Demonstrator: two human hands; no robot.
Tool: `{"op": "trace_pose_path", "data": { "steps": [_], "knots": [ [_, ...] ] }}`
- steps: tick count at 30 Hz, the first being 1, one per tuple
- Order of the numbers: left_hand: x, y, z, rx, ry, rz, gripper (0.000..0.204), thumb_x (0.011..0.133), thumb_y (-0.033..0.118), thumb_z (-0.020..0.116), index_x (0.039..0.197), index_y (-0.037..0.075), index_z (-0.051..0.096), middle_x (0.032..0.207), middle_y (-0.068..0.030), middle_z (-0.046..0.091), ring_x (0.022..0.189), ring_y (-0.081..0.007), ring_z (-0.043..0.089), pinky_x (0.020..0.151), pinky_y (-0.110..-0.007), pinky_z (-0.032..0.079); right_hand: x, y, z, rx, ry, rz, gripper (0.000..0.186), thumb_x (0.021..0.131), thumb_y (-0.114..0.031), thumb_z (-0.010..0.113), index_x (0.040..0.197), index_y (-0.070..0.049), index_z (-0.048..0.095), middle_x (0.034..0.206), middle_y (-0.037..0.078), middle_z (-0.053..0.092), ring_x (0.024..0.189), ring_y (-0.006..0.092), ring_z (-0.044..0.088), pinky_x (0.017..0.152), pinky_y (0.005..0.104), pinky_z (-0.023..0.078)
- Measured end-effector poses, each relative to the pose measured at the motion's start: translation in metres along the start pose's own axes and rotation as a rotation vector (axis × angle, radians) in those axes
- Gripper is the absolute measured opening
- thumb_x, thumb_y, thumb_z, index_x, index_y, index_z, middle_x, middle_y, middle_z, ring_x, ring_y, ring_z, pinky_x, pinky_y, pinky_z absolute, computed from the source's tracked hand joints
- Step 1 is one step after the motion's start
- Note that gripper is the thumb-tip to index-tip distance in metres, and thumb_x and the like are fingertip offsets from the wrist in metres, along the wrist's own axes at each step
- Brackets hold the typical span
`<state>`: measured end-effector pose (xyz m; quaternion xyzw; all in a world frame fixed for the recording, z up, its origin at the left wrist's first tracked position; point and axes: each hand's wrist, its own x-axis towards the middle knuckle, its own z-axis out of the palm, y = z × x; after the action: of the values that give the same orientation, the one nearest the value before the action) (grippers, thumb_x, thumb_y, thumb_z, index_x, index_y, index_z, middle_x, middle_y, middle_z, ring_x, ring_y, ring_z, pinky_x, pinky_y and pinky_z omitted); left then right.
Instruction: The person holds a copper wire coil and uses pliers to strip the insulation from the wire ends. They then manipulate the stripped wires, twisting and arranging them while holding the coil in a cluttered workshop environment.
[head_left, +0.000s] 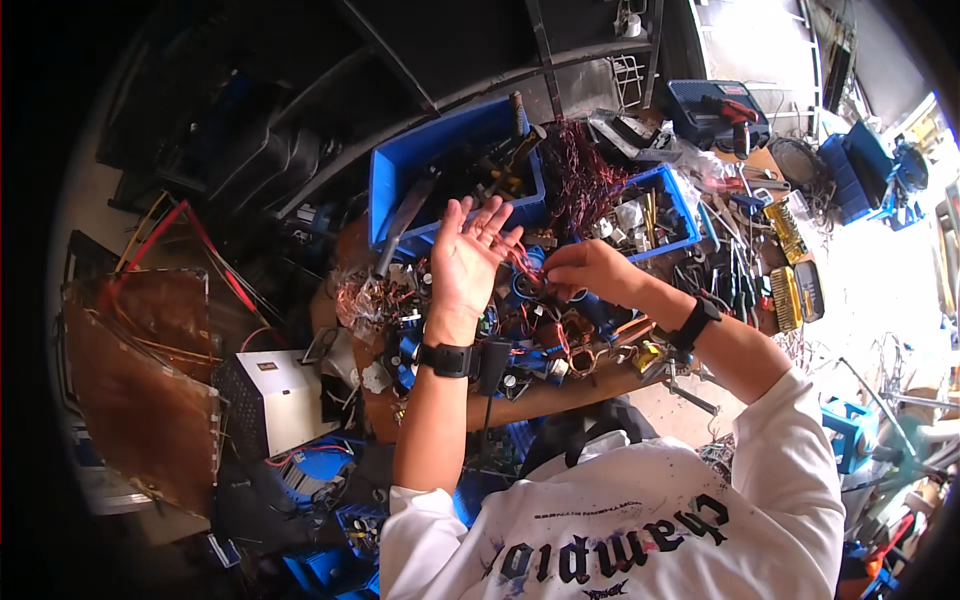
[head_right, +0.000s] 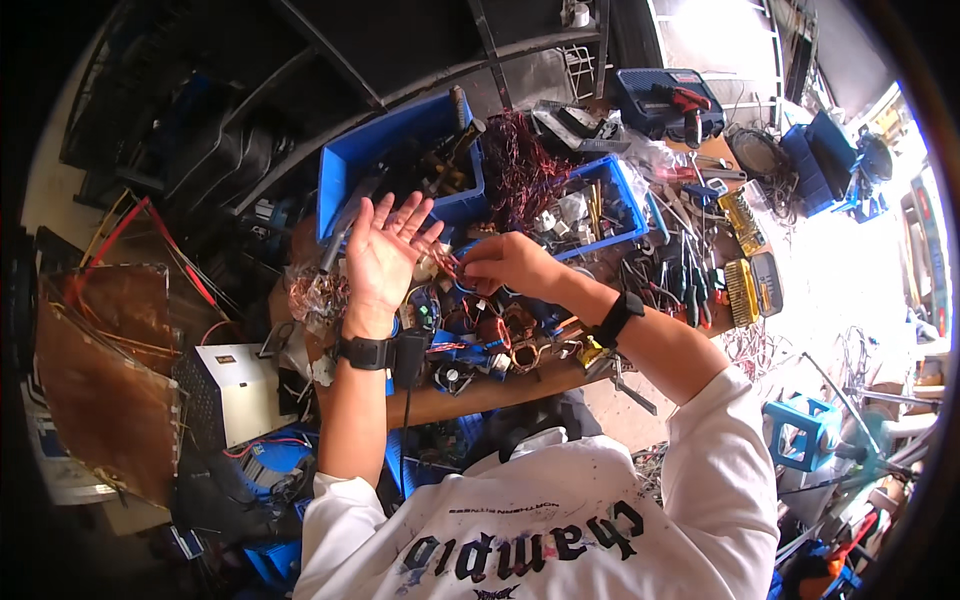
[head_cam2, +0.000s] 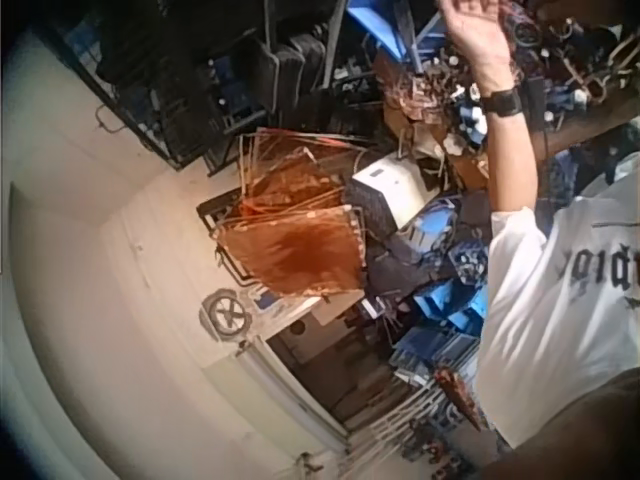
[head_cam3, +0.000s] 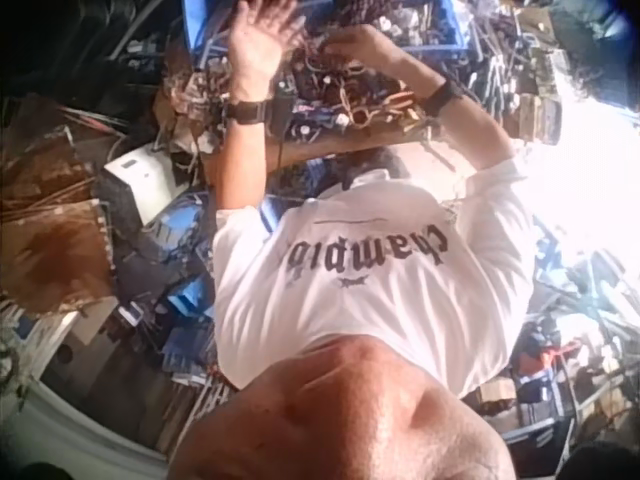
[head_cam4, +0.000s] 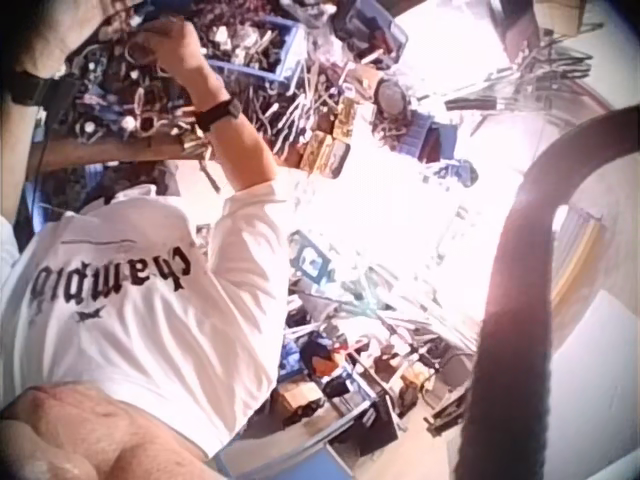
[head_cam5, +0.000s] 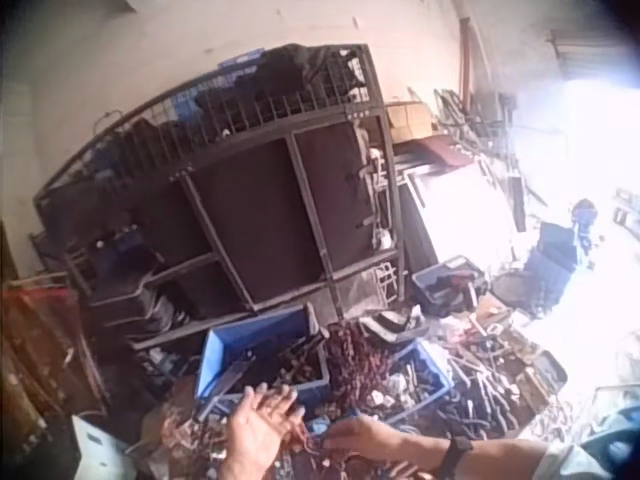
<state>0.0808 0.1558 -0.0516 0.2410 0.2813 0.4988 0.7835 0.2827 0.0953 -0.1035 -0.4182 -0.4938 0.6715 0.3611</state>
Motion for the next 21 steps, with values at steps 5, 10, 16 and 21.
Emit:
{"op": "trace_pose_path", "data": {
  "steps": [5, 10, 16, 21],
  "knots": [
    [-0.017, -0.006, -0.067, 0.220, 0.167, -0.051, 0.041, 0.093, 0.044, 0.056, 0.116, 0.010, 0.056, 0.122, -0.0125, 0.060, 0.118, -0.0265, 0.055, 0.101, -0.049, 0.042, 0.016, 0.021, -0.063, 0.193, 0.239, 0.037, 0.026, 0.090, -0.015, 0.066, 0.109, 0.003, 0.065, 0.090, 0.008, 0.070, 0.073, 0.0127, 0.066, 0.069, 0.0271, 0.055],
    [-0.108, -0.026, -0.200, 0.261, 0.507, -0.189, 0.027, 0.097, 0.032, 0.052, 0.107, 0.009, 0.059, 0.105, -0.0062, 0.065, 0.108, -0.0213, 0.060, 0.090, -0.041, 0.048, 0.051, 0.068, -0.176, -0.095, 0.544, 0.038, 0.023, 0.091, -0.014, 0.064, 0.109, 0.000, 0.067, 0.091, 0.004, 0.070, 0.070, 0.0087, 0.061, 0.065, 0.0241, 0.052],
    [-0.242, -0.045, -0.259, 0.047, 0.822, -0.162, 0.025, 0.098, 0.031, 0.051, 0.110, 0.010, 0.056, 0.109, -0.0038, 0.059, 0.106, -0.0216, 0.057, 0.091, -0.041, 0.047, 0.127, 0.119, -0.246, -0.129, 0.662, 0.111, 0.015, 0.086, -0.012, 0.066, 0.095, -0.002, 0.073, 0.072, 0.004, 0.069, 0.056, 0.0091, 0.060, 0.051, 0.0243, 0.048],
    [-0.299, -0.057, -0.280, 0.002, 1.018, -0.141, 0.023, 0.095, 0.035, 0.056, 0.106, 0.015, 0.055, 0.102, -0.0002, 0.058, 0.098, -0.0181, 0.057, 0.085, -0.040, 0.047, 0.173, 0.117, -0.240, -0.546, 0.675, 0.177, 0.029, 0.079, -0.028, 0.073, 0.099, -0.008, 0.073, 0.085, 0.013, 0.072, 0.077, 0.0251, 0.070, 0.074, 0.0360, 0.055]
  ]
}}
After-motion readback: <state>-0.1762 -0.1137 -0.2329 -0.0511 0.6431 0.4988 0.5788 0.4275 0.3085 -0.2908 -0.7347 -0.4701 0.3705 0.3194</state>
